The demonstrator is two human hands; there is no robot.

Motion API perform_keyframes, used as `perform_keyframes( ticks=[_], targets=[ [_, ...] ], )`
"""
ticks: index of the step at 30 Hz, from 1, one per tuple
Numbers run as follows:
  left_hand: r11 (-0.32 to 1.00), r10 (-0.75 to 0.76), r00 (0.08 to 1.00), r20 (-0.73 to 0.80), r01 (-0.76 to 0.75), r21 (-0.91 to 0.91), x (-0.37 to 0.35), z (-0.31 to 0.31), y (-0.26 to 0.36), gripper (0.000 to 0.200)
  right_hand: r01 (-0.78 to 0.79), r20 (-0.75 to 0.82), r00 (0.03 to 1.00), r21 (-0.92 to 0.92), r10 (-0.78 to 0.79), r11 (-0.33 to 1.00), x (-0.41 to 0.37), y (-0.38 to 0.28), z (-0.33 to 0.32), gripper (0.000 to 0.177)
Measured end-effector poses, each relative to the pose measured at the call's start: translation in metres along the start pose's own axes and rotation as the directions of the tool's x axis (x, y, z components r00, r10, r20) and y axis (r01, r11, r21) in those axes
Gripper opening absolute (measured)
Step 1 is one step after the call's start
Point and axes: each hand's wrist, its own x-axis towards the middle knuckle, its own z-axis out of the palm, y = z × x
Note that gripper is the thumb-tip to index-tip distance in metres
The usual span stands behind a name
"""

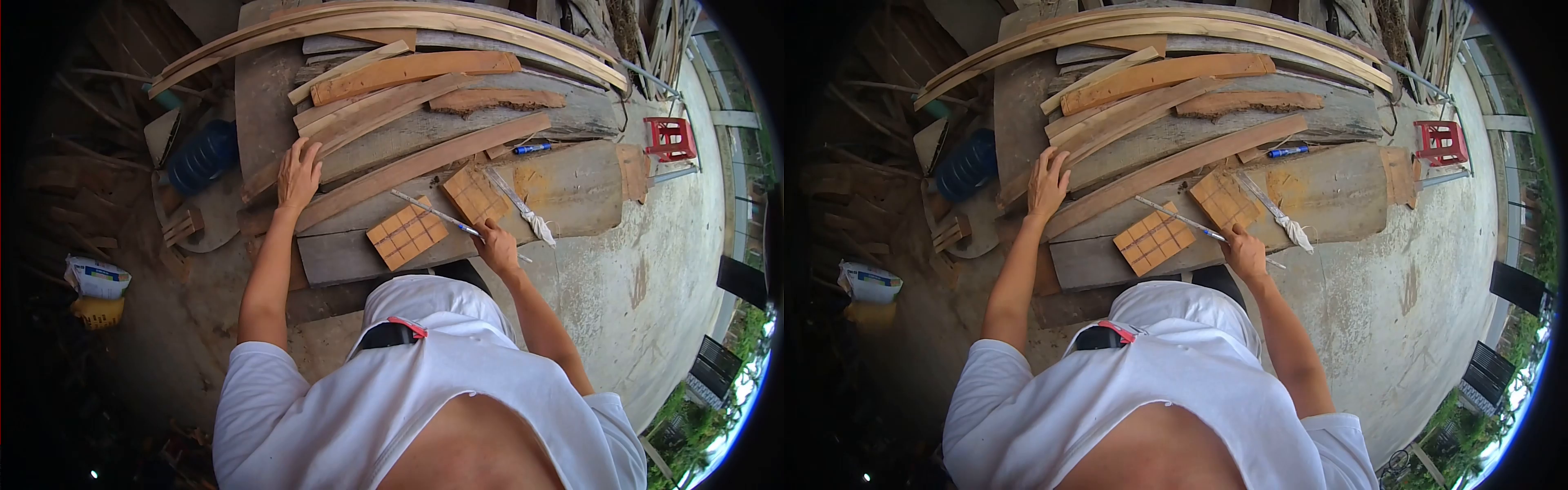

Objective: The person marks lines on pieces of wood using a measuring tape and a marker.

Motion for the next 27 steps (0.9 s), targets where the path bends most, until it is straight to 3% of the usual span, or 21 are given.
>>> perform_keyframes(
  ticks=[1,3,7,9,12,17,21,23,27],
  targets=[
    [1.000,-0.009,1.000,-0.003,0.009,0.002,-0.002,0.001,-0.003,0.049,0.013,-0.001,1.000,0.006,-0.013,1.000,0.001,-0.002,0.000,0.014],
    [0.982,-0.026,0.990,-0.142,0.051,0.179,-0.003,0.005,-0.005,0.052,0.023,-0.024,0.999,0.012,-0.023,1.000,0.004,-0.006,0.000,0.012],
    [0.980,-0.078,0.988,-0.132,0.100,0.174,-0.004,0.017,-0.026,0.055,0.021,-0.045,0.999,0.018,-0.020,1.000,0.007,-0.009,-0.004,0.009],
    [0.986,-0.137,0.991,0.001,0.136,0.093,-0.004,0.006,-0.025,0.056,0.026,-0.051,0.998,0.030,-0.025,0.999,0.006,-0.009,-0.006,0.010],
    [0.985,-0.063,0.994,-0.085,0.076,0.155,-0.010,-0.001,-0.015,0.056,0.019,-0.055,0.998,0.030,-0.017,0.999,0.005,-0.006,-0.005,0.010],
    [0.988,-0.083,0.993,-0.080,0.093,0.127,-0.021,-0.007,0.003,0.057,0.027,-0.025,0.999,0.025,-0.027,0.999,0.004,-0.002,0.004,0.012],
    [0.984,-0.179,0.983,0.051,0.178,0.019,-0.032,-0.014,0.018,0.062,0.032,-0.022,0.999,0.020,-0.032,0.999,0.006,-0.002,0.005,0.011],
    [0.980,-0.102,0.991,0.089,0.116,-0.162,-0.037,-0.015,0.022,0.063,0.037,-0.029,0.999,0.022,-0.036,0.999,0.008,-0.003,0.004,0.011],
    [0.974,-0.004,0.969,0.246,0.060,-0.220,-0.038,-0.013,0.029,0.064,0.018,-0.002,1.000,0.010,-0.018,1.000,0.011,-0.003,0.001,0.012]
  ],
)
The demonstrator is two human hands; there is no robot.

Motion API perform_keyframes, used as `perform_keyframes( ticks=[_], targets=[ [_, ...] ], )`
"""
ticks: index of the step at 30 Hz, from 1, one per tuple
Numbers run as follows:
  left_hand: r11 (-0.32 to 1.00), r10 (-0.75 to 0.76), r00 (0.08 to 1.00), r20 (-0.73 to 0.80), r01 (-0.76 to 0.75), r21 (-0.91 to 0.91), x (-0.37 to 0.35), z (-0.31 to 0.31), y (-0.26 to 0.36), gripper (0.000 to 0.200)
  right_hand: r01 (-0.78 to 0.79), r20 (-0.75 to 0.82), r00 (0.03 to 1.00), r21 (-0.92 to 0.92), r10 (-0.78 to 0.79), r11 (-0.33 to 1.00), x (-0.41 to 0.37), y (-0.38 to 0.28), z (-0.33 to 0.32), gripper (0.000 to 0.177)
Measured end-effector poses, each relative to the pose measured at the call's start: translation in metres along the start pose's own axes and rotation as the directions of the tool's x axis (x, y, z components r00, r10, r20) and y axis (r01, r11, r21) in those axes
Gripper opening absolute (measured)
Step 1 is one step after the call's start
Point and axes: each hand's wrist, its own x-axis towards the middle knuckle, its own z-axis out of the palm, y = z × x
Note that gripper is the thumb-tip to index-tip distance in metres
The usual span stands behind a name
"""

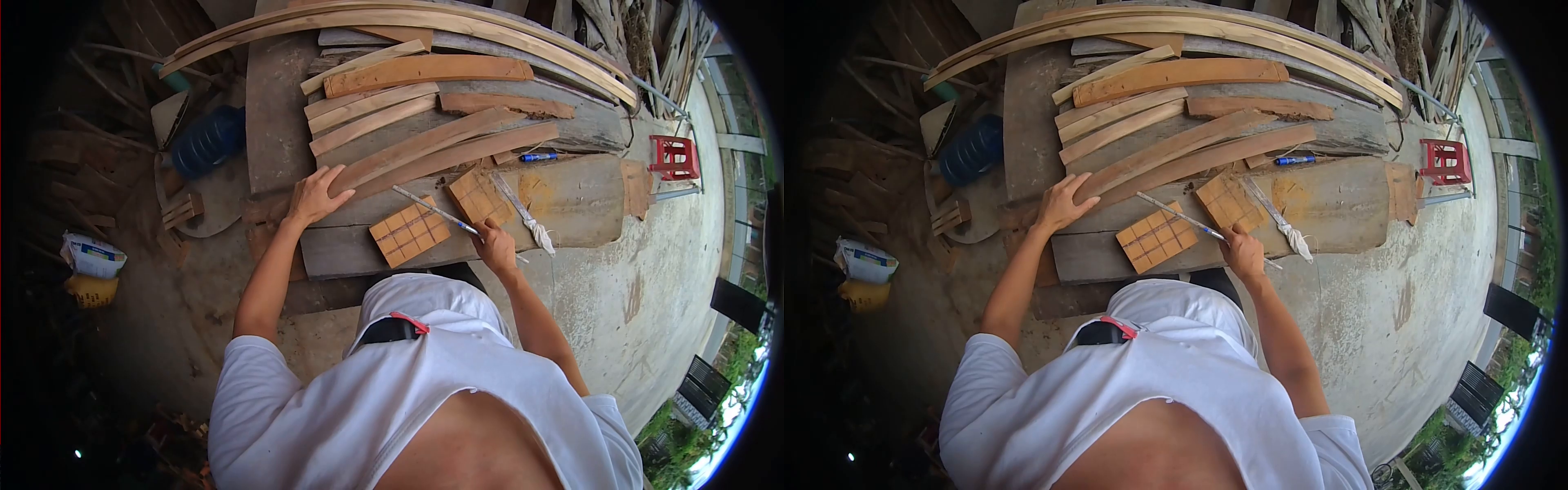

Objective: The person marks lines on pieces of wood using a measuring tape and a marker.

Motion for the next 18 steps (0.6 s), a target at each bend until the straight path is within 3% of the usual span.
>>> perform_keyframes(
  ticks=[1,5,8,10,14,18],
  targets=[
    [1.000,0.002,0.997,0.077,0.000,-0.017,0.003,-0.005,0.005,0.062,-0.002,0.002,1.000,-0.008,0.002,1.000,0.001,0.000,-0.001,0.012],
    [0.995,0.094,0.993,0.072,-0.095,0.015,0.014,0.001,0.004,0.045,0.032,-0.023,0.999,0.014,-0.032,0.999,0.003,-0.002,-0.004,0.012],
    [0.992,0.005,0.999,0.047,0.001,-0.127,0.036,-0.003,-0.001,0.028,0.020,-0.018,1.000,0.020,-0.019,1.000,0.002,-0.001,-0.005,0.012],
    [0.997,0.082,0.986,-0.142,-0.081,0.011,0.044,-0.011,0.002,0.020,-0.003,0.007,1.000,0.020,0.003,1.000,0.001,0.000,-0.005,0.012],
    [0.992,0.128,0.976,-0.178,-0.128,0.009,0.044,-0.017,0.018,0.018,-0.009,0.003,1.000,0.012,0.009,1.000,0.004,0.001,-0.004,0.011],
    [0.955,0.273,0.960,0.057,-0.277,0.104,0.001,0.016,0.020,0.017,-0.032,-0.016,0.999,0.029,0.032,0.999,0.003,0.001,0.001,0.012]
  ],
)
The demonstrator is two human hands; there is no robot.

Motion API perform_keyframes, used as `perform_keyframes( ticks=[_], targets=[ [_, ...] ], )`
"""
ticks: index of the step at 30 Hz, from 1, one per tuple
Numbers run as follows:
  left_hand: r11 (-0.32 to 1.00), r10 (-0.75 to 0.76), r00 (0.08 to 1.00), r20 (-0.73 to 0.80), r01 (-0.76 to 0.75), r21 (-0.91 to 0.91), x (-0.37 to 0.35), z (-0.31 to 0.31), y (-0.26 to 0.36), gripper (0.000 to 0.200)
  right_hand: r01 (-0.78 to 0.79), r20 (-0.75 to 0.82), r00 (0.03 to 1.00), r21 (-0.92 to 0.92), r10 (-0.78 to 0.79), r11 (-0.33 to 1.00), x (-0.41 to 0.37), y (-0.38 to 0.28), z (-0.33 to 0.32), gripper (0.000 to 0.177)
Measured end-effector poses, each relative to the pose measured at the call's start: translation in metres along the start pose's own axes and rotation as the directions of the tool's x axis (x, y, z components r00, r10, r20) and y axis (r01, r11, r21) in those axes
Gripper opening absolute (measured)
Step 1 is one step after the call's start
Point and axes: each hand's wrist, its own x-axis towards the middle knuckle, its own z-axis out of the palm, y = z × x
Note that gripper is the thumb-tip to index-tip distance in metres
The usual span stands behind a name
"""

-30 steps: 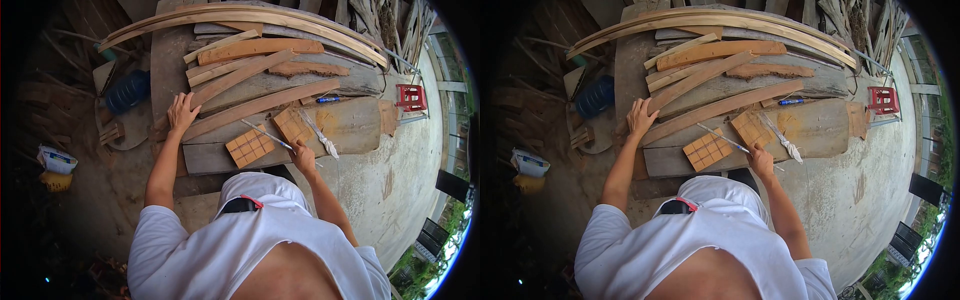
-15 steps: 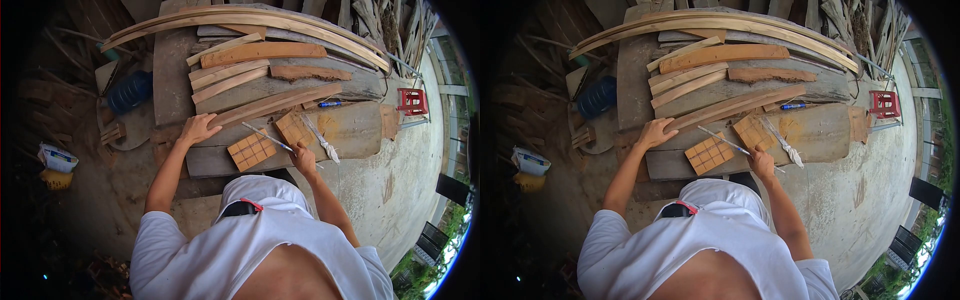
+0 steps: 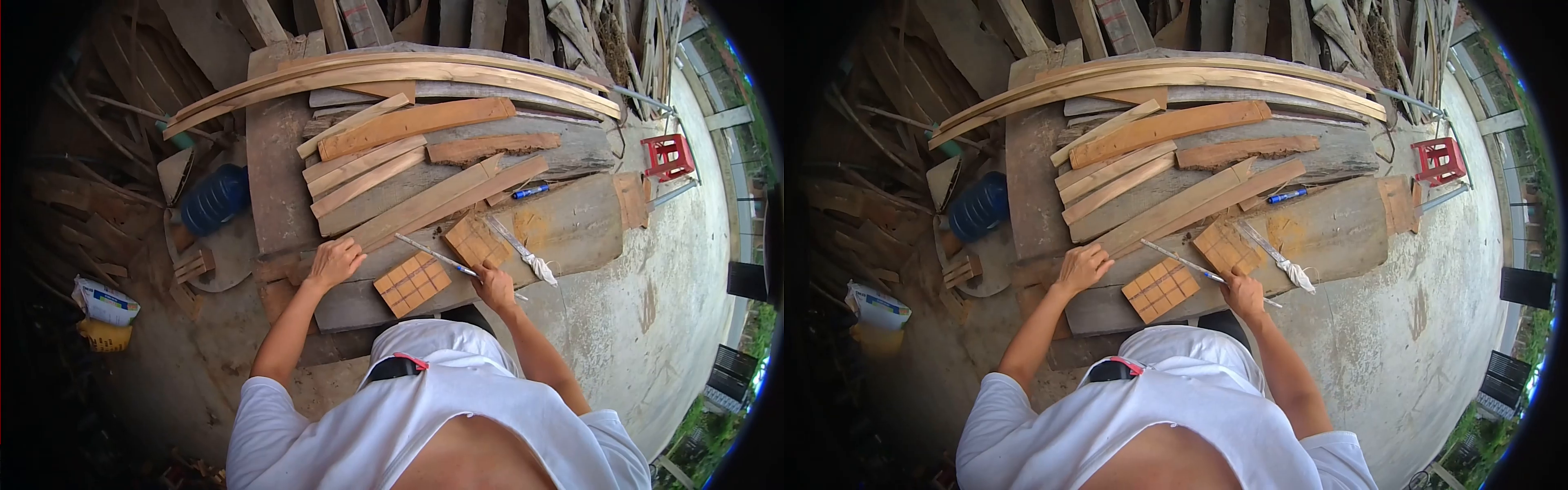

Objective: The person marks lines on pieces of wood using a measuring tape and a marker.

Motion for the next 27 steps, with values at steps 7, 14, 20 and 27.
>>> perform_keyframes(
  ticks=[7,14,20,27],
  targets=[
    [0.969,-0.082,0.974,-0.211,0.128,0.210,-0.044,0.026,-0.010,0.062,0.023,0.022,0.999,0.005,-0.023,1.000,-0.003,0.003,0.007,0.011],
    [0.982,-0.166,0.972,-0.166,0.178,0.062,-0.038,0.015,-0.021,0.063,0.005,0.035,0.999,0.004,-0.005,1.000,0.002,0.001,0.004,0.012],
    [0.993,-0.113,0.945,-0.306,0.112,-0.022,-0.026,-0.011,-0.022,0.063,-0.016,0.026,1.000,0.010,0.015,1.000,-0.001,0.000,0.007,0.013],
    [0.995,-0.092,0.905,-0.415,0.072,-0.065,0.013,-0.006,-0.038,0.065,-0.031,0.044,0.999,-0.004,0.032,0.999,0.001,-0.003,0.004,0.013]
  ],
)
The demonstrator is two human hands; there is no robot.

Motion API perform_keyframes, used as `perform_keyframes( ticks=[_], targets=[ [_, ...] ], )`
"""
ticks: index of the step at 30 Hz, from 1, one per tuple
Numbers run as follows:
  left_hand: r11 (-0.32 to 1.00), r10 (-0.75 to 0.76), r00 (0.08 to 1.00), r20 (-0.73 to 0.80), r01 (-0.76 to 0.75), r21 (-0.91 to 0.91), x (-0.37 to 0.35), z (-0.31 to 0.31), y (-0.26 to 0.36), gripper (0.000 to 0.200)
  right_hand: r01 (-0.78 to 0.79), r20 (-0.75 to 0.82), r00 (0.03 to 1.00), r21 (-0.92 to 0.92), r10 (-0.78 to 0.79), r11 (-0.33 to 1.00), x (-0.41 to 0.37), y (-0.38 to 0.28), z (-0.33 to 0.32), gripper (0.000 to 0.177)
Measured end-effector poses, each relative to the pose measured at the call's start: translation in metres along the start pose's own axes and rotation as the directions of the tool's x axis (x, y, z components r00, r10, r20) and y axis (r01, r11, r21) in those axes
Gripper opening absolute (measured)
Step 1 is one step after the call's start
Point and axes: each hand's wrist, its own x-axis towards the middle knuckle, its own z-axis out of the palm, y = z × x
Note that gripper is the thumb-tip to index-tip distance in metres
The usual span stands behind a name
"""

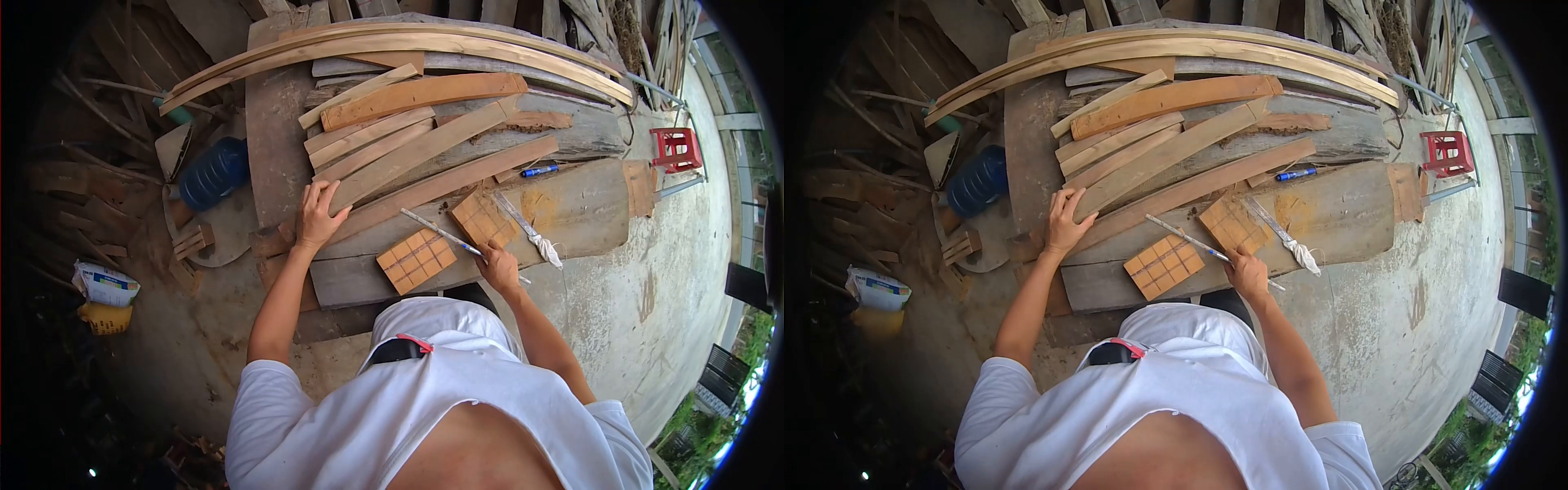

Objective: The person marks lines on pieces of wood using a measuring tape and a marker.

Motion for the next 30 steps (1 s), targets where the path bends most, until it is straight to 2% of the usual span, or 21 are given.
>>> perform_keyframes(
  ticks=[4,7,9,10,12,13,15,17,19,20,25,30],
  targets=[
    [1.000,-0.006,1.000,0.018,0.006,-0.010,0.013,0.014,-0.010,0.066,0.004,-0.001,1.000,-0.003,-0.004,1.000,0.001,0.000,0.002,0.013],
    [0.993,-0.109,0.992,0.070,0.104,0.062,0.014,0.015,-0.002,0.061,-0.006,0.004,1.000,0.003,0.006,1.000,-0.001,-0.001,0.001,0.013],
    [0.976,-0.098,0.995,-0.011,0.098,0.192,0.017,0.009,0.012,0.050,0.001,0.002,1.000,0.003,-0.001,1.000,0.000,0.000,0.001,0.013],
    [0.977,-0.102,0.995,-0.005,0.101,0.190,0.012,0.011,0.014,0.050,-0.003,0.009,1.000,0.004,0.003,1.000,0.000,-0.001,0.000,0.013],
    [0.981,-0.092,0.984,0.155,0.063,0.183,0.000,0.011,0.021,0.041,-0.014,0.018,1.000,-0.010,0.014,1.000,0.001,-0.002,-0.001,0.014],
    [0.980,-0.097,0.983,0.158,0.067,0.186,-0.008,0.011,0.023,0.041,-0.012,0.023,1.000,-0.008,0.012,1.000,0.002,-0.001,0.002,0.014],
    [0.986,-0.093,0.961,0.262,0.052,0.158,-0.025,0.010,0.030,0.038,0.000,0.002,1.000,0.015,0.000,1.000,0.002,0.002,0.006,0.014],
    [0.981,-0.120,0.958,0.262,0.074,0.182,-0.043,0.011,0.027,0.040,-0.011,-0.001,1.000,0.022,0.011,1.000,0.001,0.000,0.006,0.014],
    [0.954,-0.212,0.961,0.179,0.164,0.250,-0.057,0.010,0.024,0.042,-0.020,-0.001,1.000,0.027,0.020,0.999,0.001,0.000,0.005,0.014],
    [0.946,-0.294,0.930,0.221,0.250,0.206,-0.062,0.009,0.022,0.044,-0.019,0.001,1.000,0.018,0.019,1.000,0.001,0.000,0.004,0.014],
    [0.949,-0.273,0.931,0.242,0.219,0.227,-0.065,0.009,0.012,0.050,-0.005,-0.008,1.000,0.024,0.005,1.000,0.002,0.001,0.006,0.015],
    [0.965,-0.254,0.926,0.278,0.225,0.134,-0.063,0.008,0.004,0.057,0.008,-0.024,1.000,0.000,-0.008,1.000,0.002,0.004,0.009,0.015]
  ],
)
